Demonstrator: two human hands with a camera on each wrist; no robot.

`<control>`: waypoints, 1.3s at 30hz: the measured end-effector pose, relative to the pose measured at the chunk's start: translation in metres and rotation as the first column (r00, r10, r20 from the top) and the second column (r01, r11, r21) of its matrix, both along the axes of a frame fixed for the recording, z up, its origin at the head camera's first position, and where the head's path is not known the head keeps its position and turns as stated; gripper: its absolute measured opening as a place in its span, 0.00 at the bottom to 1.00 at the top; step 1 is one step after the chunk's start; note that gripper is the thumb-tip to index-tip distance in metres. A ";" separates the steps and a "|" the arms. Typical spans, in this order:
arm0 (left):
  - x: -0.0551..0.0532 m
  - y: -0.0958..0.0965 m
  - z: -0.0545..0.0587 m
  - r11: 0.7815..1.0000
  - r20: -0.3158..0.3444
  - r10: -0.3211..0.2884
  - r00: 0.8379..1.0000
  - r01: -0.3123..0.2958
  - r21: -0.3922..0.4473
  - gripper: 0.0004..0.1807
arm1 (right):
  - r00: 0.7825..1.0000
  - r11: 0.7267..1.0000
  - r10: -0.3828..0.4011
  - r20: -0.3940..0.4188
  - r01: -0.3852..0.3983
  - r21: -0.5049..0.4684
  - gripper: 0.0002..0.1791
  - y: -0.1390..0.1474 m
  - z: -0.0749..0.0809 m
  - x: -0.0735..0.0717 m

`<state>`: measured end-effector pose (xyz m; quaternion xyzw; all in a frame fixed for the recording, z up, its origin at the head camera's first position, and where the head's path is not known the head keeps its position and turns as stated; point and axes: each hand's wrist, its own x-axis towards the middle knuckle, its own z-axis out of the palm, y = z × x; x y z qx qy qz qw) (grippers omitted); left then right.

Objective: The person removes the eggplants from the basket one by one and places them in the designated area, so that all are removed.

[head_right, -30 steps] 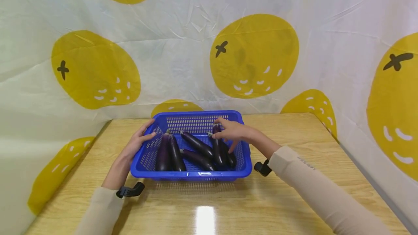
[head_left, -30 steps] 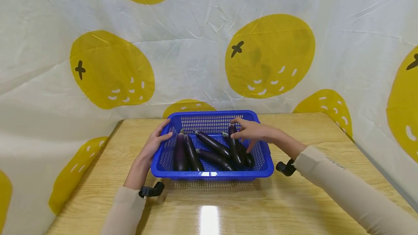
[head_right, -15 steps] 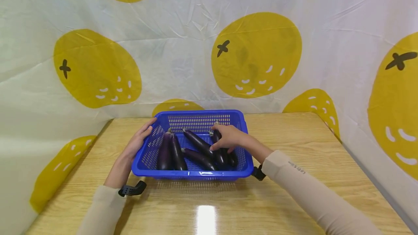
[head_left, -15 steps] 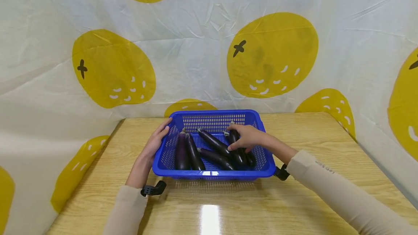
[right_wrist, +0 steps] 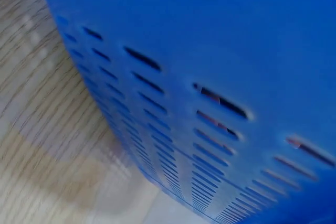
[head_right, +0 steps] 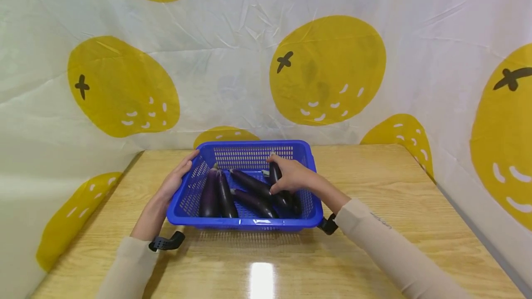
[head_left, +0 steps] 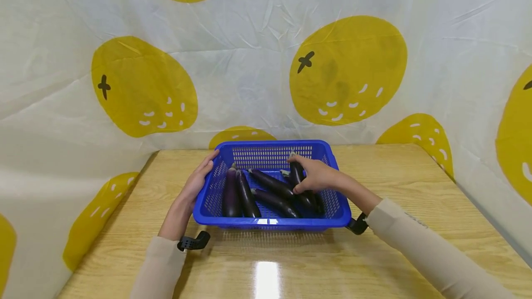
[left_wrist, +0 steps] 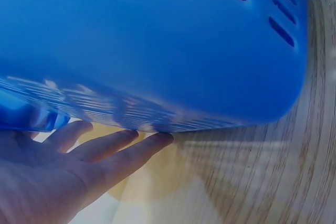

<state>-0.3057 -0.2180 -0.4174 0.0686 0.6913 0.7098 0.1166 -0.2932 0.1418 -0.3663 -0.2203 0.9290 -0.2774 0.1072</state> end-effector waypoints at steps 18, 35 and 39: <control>0.000 0.000 -0.003 1.000 -0.032 0.010 0.999 -0.009 0.027 0.25 | 0.995 0.927 0.021 0.096 0.017 -0.374 0.47 0.046 0.025 0.013; 0.001 0.000 -0.004 1.000 -0.004 0.013 1.000 -0.013 0.015 0.26 | 0.998 0.825 0.038 0.042 -0.008 -0.565 0.42 0.109 0.047 0.033; 0.001 0.000 -0.004 1.000 0.000 -0.007 1.000 0.007 0.021 0.26 | 0.999 0.823 -0.001 0.034 0.020 -0.567 0.42 0.126 0.047 0.035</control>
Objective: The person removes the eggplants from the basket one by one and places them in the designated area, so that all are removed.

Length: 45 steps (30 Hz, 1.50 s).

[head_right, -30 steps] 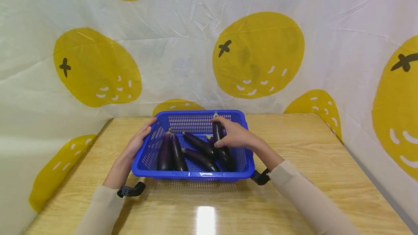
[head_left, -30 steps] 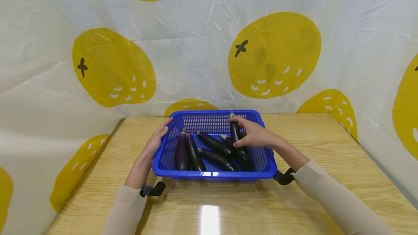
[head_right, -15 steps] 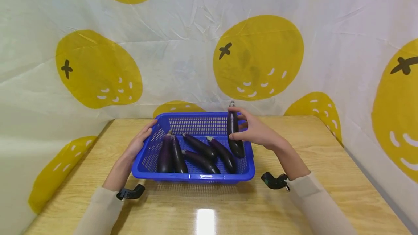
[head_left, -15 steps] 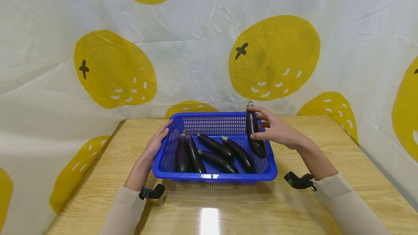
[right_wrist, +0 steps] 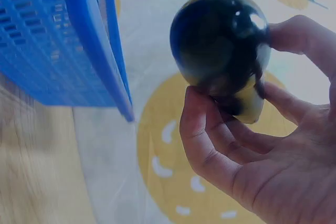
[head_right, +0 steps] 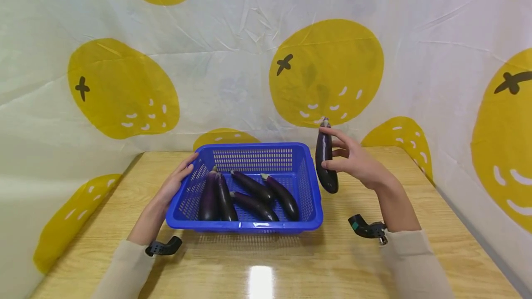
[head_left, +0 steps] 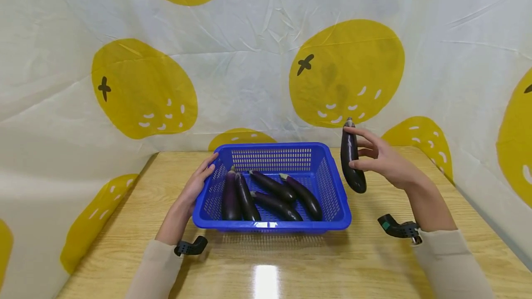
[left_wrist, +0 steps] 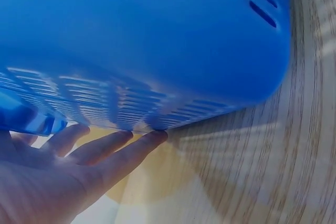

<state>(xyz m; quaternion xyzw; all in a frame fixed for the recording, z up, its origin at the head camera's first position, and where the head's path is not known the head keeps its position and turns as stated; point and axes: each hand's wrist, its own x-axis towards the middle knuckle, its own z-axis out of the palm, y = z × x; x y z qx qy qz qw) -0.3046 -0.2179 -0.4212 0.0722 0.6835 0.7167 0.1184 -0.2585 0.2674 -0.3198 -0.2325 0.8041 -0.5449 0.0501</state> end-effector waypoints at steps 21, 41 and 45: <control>0.000 -0.001 0.003 0.999 -0.010 0.034 0.999 -0.035 -0.042 0.25 | 0.964 0.975 -0.217 0.153 0.221 -0.007 0.54 0.041 -0.050 -0.038; 0.002 0.001 0.003 0.999 0.006 0.030 1.000 -0.030 -0.046 0.25 | 0.934 0.946 -0.313 0.170 0.292 0.137 0.48 0.053 -0.097 -0.062; 0.002 0.000 0.003 0.998 0.008 0.041 0.999 -0.041 -0.044 0.25 | 0.934 0.943 -0.320 0.157 0.298 0.151 0.47 0.051 -0.098 -0.064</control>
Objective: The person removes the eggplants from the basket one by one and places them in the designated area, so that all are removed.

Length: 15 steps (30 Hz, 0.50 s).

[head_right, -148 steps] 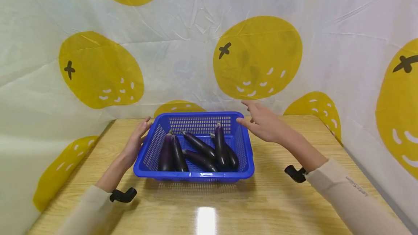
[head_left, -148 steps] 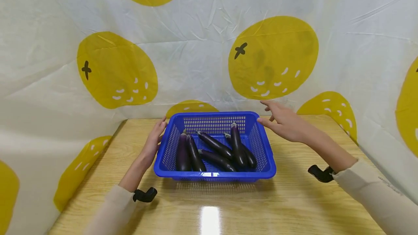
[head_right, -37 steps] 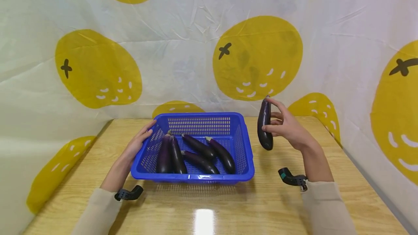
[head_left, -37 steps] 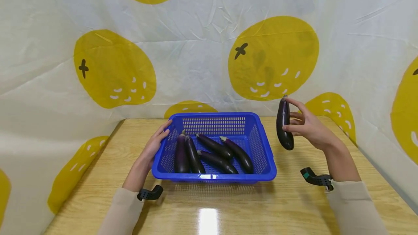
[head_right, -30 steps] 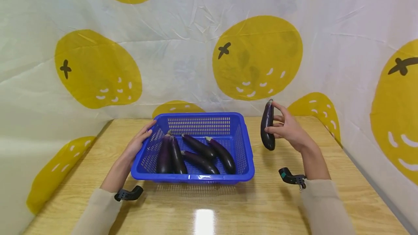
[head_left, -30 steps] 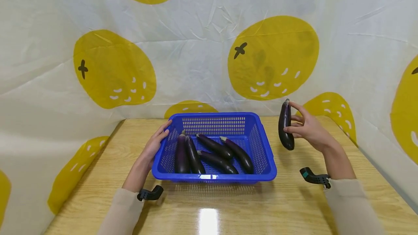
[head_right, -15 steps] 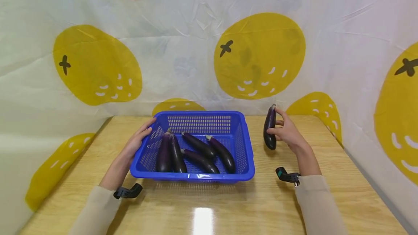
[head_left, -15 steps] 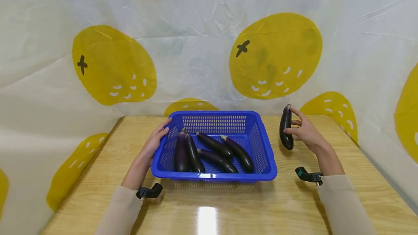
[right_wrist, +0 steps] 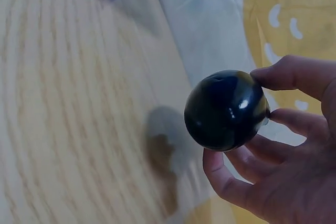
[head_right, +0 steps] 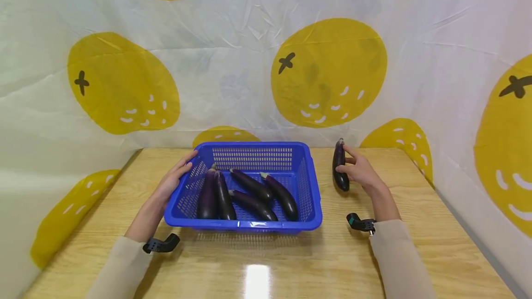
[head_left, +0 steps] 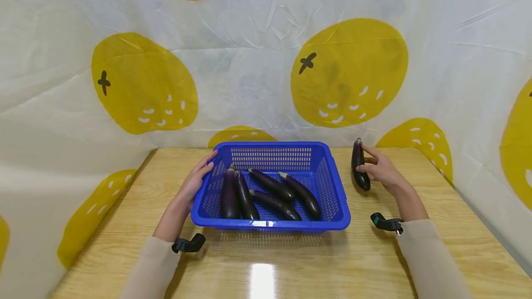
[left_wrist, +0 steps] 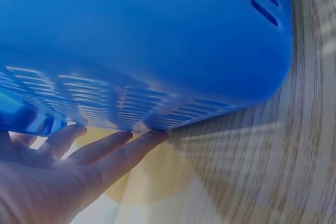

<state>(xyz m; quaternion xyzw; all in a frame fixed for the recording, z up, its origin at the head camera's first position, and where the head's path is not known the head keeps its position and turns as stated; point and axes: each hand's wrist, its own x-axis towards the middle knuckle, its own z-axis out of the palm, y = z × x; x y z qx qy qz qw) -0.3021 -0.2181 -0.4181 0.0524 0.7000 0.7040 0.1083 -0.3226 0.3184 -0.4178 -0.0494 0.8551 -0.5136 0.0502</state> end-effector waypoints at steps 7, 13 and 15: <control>-0.001 -0.001 0.000 1.000 0.010 0.006 1.000 -0.005 -0.021 0.24 | 1.000 1.000 -0.003 0.025 0.003 0.006 0.45 -0.002 -0.007 -0.005; -0.001 0.000 0.000 1.000 -0.002 -0.003 1.000 0.003 -0.024 0.25 | 1.000 0.999 -0.019 0.022 0.018 0.047 0.42 -0.002 -0.010 -0.008; -0.001 0.000 0.000 1.000 -0.005 -0.001 1.000 0.001 -0.027 0.25 | 1.000 0.999 -0.009 0.024 0.008 0.052 0.41 -0.001 -0.010 -0.008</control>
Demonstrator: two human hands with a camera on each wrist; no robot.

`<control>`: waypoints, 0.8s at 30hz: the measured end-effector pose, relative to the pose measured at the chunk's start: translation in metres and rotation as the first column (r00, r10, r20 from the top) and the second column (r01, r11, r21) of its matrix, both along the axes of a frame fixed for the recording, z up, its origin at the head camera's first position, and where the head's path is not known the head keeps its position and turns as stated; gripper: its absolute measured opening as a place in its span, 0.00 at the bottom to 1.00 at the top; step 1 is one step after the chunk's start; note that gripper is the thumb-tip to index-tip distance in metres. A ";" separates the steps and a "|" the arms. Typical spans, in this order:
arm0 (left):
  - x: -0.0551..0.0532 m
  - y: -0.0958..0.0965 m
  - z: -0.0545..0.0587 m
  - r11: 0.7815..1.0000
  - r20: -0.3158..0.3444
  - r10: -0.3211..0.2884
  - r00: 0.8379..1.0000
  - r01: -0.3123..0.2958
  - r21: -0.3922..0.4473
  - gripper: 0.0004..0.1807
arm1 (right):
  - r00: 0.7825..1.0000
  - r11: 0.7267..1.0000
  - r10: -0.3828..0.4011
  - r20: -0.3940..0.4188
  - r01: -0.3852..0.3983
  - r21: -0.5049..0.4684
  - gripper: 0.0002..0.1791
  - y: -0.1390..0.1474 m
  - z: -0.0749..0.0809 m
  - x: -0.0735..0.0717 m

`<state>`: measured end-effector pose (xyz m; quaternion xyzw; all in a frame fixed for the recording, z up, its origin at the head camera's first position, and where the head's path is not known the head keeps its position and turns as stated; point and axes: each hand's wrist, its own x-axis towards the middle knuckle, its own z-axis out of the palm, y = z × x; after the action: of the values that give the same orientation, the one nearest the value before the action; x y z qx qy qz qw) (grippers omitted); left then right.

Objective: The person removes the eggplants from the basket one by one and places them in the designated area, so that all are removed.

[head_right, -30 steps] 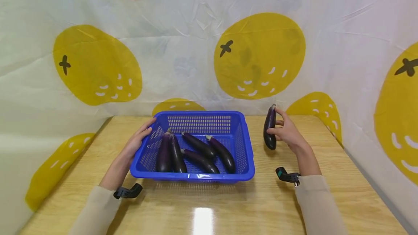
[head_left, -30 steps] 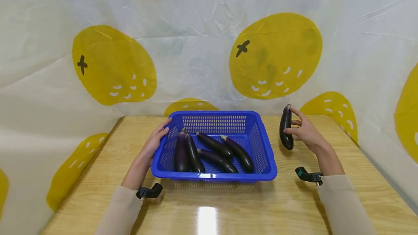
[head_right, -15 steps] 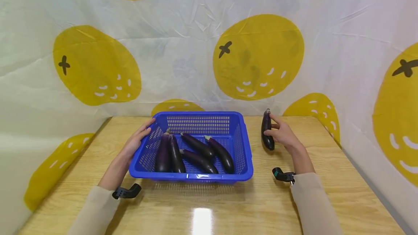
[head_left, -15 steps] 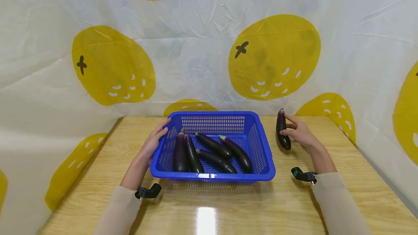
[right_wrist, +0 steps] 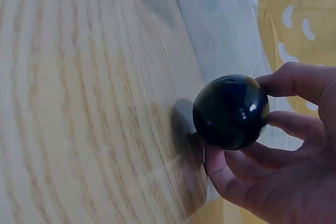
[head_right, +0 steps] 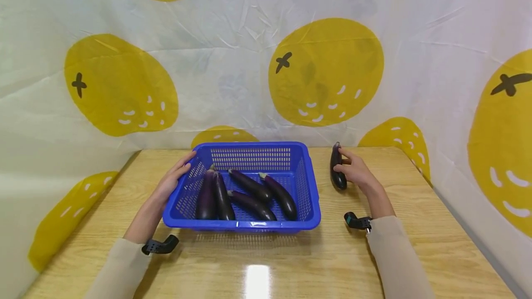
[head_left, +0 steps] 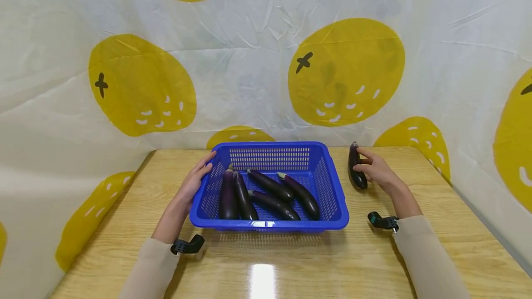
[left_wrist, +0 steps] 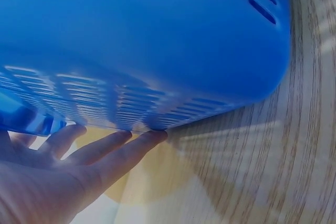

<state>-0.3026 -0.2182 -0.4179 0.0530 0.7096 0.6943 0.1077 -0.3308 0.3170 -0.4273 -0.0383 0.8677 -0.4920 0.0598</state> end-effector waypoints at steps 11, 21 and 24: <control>0.000 0.000 -0.001 1.000 -0.007 -0.010 1.000 0.010 0.021 0.25 | 0.997 0.996 0.057 -0.046 -0.054 0.069 0.31 -0.002 -0.001 -0.003; -0.003 -0.001 -0.004 0.997 -0.022 -0.048 0.999 0.049 0.059 0.26 | 0.993 0.980 0.110 -0.049 -0.100 0.174 0.38 0.002 -0.001 -0.002; -0.003 -0.001 -0.004 0.997 -0.020 -0.049 0.999 0.050 0.062 0.26 | 0.993 0.977 0.116 -0.021 -0.110 0.181 0.43 0.005 -0.001 -0.002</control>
<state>-0.3057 -0.2189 -0.4222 0.0801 0.6870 0.7127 0.1165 -0.3327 0.3220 -0.4288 -0.0897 0.9058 -0.4070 0.0770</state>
